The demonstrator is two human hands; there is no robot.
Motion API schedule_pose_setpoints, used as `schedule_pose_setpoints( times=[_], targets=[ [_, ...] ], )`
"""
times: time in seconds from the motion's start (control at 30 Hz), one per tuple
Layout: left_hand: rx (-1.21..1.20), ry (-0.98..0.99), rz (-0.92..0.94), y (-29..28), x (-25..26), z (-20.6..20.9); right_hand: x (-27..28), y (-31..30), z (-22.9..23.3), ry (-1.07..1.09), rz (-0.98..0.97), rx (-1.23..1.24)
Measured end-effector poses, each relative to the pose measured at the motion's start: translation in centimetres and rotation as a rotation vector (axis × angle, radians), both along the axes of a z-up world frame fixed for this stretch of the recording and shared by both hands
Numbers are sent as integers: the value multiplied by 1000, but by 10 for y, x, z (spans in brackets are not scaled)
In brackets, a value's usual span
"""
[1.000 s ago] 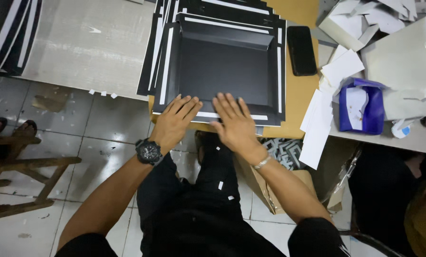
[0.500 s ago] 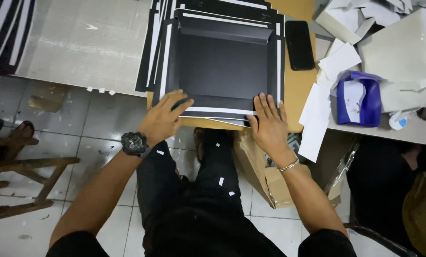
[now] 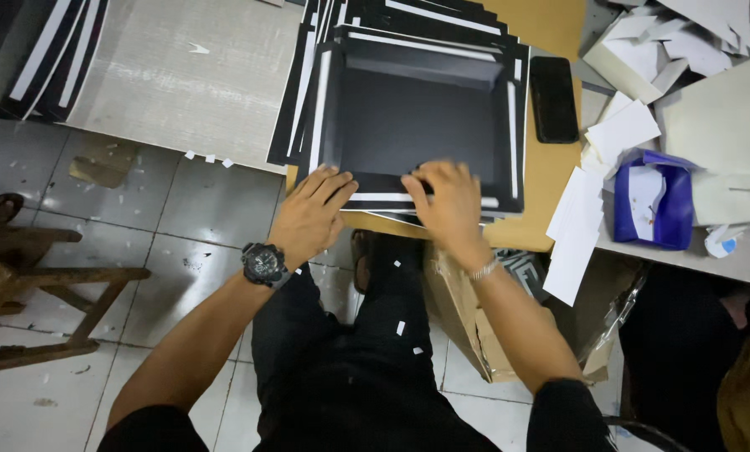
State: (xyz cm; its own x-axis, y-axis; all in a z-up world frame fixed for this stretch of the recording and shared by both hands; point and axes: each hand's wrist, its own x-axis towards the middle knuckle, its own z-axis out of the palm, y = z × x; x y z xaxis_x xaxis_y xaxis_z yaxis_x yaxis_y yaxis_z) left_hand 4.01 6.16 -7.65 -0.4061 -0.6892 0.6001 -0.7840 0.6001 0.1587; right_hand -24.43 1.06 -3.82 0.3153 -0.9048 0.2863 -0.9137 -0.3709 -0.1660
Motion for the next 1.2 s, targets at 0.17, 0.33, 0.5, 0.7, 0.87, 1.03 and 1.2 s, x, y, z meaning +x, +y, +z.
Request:
schedule_pose_setpoints(
  times=[0.17, 0.33, 0.5, 0.7, 0.87, 1.03, 1.2],
  targets=[
    [-56, 8, 41, -1, -8, -2, 42, -57, 32, -30, 50, 393],
    [-82, 75, 51, 0, -10, 0, 66, -80, 31, 58, 94, 495],
    [-66, -5, 93, -2, -8, -2, 42, -82, 56, 241, 11, 575],
    [-54, 18, 63, -2, -5, -5, -49, -78, 59, 290, -119, 595],
    [-73, 8, 76, -3, -5, 0, -95, -75, 58, 215, -201, 565],
    [-63, 34, 46, -4, -5, 6, -140, -73, 42, 59, -295, 569],
    [67, 16, 32, 1, -2, 19, -168, -62, 15, -308, -304, 518]
  ],
)
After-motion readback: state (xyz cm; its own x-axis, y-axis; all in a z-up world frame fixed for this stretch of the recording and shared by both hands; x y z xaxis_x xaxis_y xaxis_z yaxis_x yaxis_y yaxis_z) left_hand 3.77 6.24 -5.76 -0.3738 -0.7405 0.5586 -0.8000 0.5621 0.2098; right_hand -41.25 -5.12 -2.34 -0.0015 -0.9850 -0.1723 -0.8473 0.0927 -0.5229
